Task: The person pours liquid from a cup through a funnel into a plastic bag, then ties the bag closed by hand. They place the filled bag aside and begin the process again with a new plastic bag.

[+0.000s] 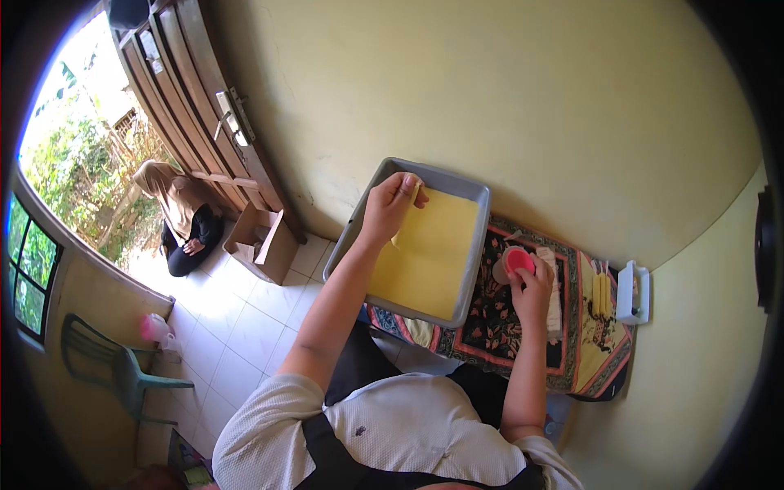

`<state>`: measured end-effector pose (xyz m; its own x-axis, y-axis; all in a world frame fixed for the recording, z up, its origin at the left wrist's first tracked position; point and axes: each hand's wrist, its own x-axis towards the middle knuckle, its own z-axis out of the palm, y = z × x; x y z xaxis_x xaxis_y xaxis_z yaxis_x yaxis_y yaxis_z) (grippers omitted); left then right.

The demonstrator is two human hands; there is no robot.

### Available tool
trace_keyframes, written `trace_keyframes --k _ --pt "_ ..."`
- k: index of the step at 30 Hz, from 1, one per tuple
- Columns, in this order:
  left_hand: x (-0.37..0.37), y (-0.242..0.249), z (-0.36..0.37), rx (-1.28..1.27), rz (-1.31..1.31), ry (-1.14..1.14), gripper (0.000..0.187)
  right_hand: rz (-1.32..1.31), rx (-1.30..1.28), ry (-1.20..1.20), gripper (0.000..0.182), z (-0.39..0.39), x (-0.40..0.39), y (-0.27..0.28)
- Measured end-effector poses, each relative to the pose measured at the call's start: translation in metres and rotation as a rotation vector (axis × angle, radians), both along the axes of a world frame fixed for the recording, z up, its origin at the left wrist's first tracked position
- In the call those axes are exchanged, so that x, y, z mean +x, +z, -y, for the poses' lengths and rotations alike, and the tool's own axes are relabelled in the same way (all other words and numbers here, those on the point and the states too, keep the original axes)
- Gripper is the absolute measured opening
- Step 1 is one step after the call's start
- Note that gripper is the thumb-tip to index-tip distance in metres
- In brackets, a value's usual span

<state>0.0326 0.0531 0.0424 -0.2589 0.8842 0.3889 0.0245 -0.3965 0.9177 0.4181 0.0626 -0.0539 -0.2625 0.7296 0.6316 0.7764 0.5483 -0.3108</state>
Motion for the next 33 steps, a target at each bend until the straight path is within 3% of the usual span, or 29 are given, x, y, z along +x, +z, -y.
trace_keyframes --k 4,9,14,19,23,29,33 --pt "-0.002 -0.003 -0.002 0.026 0.017 -0.033 0.039 -0.025 0.049 0.002 0.022 0.011 -0.014 0.024" --pt "-0.002 0.001 0.002 0.013 -0.030 -0.025 0.037 -0.288 0.026 0.286 0.014 0.019 -0.084 0.076" --pt "-0.001 0.021 0.013 -0.013 -0.106 -0.011 0.038 -0.211 0.051 0.486 0.024 0.005 -0.164 0.117" --pt "0.003 0.032 0.017 0.104 0.072 -0.122 0.040 -0.279 0.020 0.570 0.032 -0.010 -0.213 0.128" --pt "0.004 0.032 0.019 0.165 -0.006 -0.079 0.040 -0.312 -0.019 0.580 0.026 -0.013 -0.228 0.123" --pt "0.004 0.031 0.033 0.009 0.043 -0.081 0.042 -0.447 -0.415 0.579 0.024 -0.001 -0.226 0.130" --pt "0.005 0.007 0.026 0.041 0.026 -0.031 0.042 -0.392 -0.442 0.549 0.027 -0.006 -0.222 0.126"
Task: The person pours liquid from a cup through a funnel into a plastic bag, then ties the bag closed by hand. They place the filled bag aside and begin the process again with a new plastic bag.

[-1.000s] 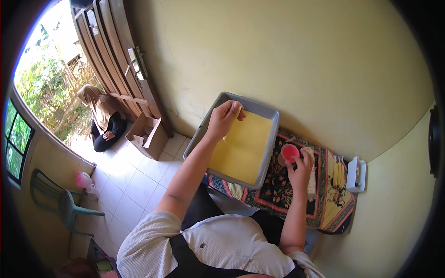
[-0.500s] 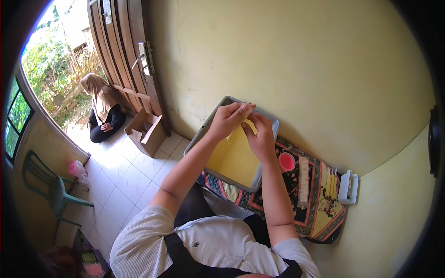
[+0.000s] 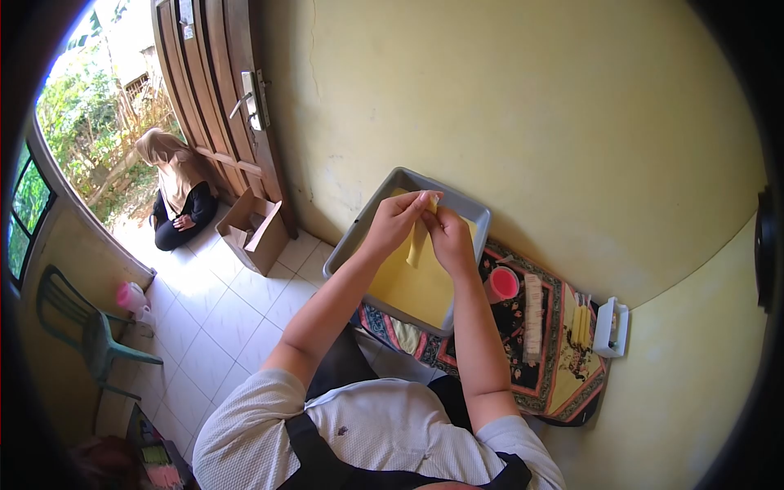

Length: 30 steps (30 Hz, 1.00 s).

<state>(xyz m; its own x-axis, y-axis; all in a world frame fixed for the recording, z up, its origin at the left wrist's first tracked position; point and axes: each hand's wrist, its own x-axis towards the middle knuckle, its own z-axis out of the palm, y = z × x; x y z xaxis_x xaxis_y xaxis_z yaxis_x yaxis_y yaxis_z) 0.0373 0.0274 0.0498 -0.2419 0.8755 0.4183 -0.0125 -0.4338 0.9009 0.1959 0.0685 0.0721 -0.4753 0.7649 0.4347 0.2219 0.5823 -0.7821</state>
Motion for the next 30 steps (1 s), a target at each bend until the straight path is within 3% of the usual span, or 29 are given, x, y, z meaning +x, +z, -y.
trace_keyframes --k 5,8,23,30 --pt "0.003 -0.022 0.003 -0.058 -0.005 0.125 0.042 -0.112 0.058 0.033 0.029 -0.012 0.001 -0.021" --pt "0.003 -0.033 0.009 -0.078 -0.036 0.156 0.041 -0.009 -0.134 -0.003 0.032 -0.013 0.008 -0.016" --pt "0.016 -0.015 0.017 -0.111 -0.211 0.252 0.034 0.098 -0.373 0.073 0.040 -0.025 0.024 0.005" --pt "0.020 -0.007 0.017 -0.039 -0.337 0.359 0.027 0.085 -0.345 0.037 0.041 -0.037 0.022 -0.019"
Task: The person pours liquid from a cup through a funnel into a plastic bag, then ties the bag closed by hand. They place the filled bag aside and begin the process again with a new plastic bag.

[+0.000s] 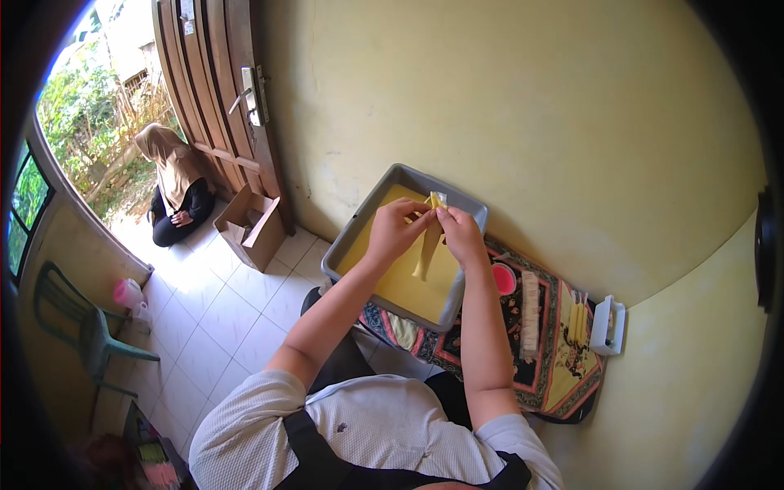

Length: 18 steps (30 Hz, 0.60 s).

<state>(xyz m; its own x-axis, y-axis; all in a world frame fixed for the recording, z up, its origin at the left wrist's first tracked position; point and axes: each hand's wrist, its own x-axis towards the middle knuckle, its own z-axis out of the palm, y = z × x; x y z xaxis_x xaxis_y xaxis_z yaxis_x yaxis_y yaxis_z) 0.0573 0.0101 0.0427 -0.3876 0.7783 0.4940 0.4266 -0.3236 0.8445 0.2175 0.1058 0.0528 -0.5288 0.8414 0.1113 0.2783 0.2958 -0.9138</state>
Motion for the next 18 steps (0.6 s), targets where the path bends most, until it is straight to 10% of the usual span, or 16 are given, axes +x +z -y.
trace_keyframes --k 18 --pt "0.002 -0.010 -0.003 -0.023 0.010 0.031 0.026 -0.150 -0.161 -0.038 0.040 0.005 -0.004 -0.007"
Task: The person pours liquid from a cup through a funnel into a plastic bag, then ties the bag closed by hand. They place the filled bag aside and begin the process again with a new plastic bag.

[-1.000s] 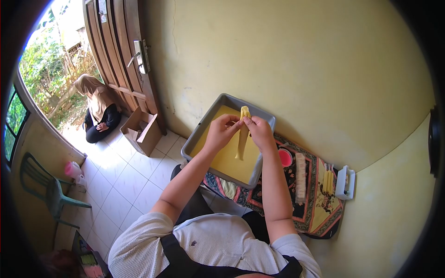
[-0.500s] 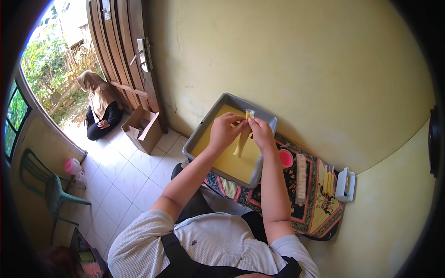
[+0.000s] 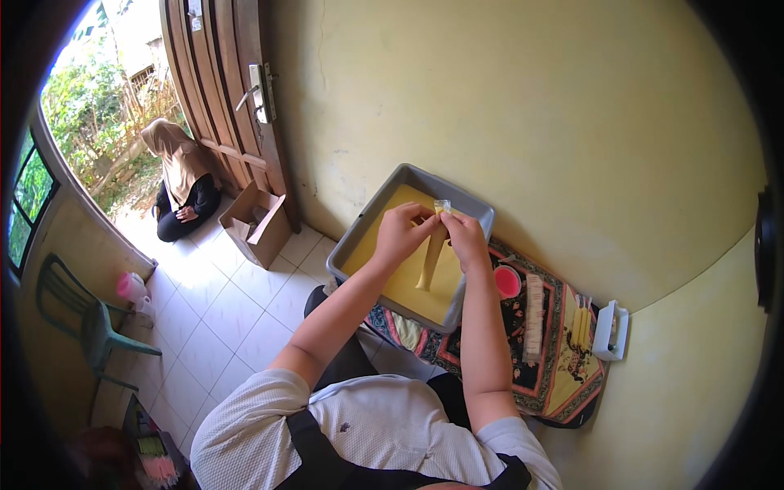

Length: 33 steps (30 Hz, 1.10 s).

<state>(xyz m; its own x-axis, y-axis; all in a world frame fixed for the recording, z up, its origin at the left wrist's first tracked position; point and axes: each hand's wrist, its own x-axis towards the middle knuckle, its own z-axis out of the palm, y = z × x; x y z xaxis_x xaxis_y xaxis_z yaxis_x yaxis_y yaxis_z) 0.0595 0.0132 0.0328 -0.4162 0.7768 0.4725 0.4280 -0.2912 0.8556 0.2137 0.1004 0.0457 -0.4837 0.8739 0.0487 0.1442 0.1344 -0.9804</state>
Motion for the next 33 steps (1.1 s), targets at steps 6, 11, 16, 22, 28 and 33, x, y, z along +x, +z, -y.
trace_keyframes --k 6,11,16,22,28,33 --pt "0.002 0.001 0.002 0.044 -0.066 0.018 0.024 -0.004 0.010 -0.027 0.039 -0.003 -0.001 -0.004" --pt "0.001 -0.001 0.001 0.061 -0.025 0.003 0.023 -0.015 0.031 -0.007 0.039 -0.004 -0.001 -0.004" --pt "-0.001 -0.005 0.001 0.079 0.016 -0.021 0.023 -0.058 -0.025 0.034 0.037 -0.006 0.001 -0.002" --pt "-0.002 -0.007 0.002 0.053 0.116 -0.051 0.023 -0.114 -0.069 0.082 0.036 0.000 -0.003 0.001" --pt "-0.006 -0.014 0.000 0.080 0.116 -0.031 0.021 -0.133 -0.116 0.095 0.033 0.000 -0.006 -0.012" --pt "-0.004 -0.006 0.005 0.058 0.055 0.046 0.020 -0.194 -0.202 0.110 0.033 -0.002 -0.009 -0.031"
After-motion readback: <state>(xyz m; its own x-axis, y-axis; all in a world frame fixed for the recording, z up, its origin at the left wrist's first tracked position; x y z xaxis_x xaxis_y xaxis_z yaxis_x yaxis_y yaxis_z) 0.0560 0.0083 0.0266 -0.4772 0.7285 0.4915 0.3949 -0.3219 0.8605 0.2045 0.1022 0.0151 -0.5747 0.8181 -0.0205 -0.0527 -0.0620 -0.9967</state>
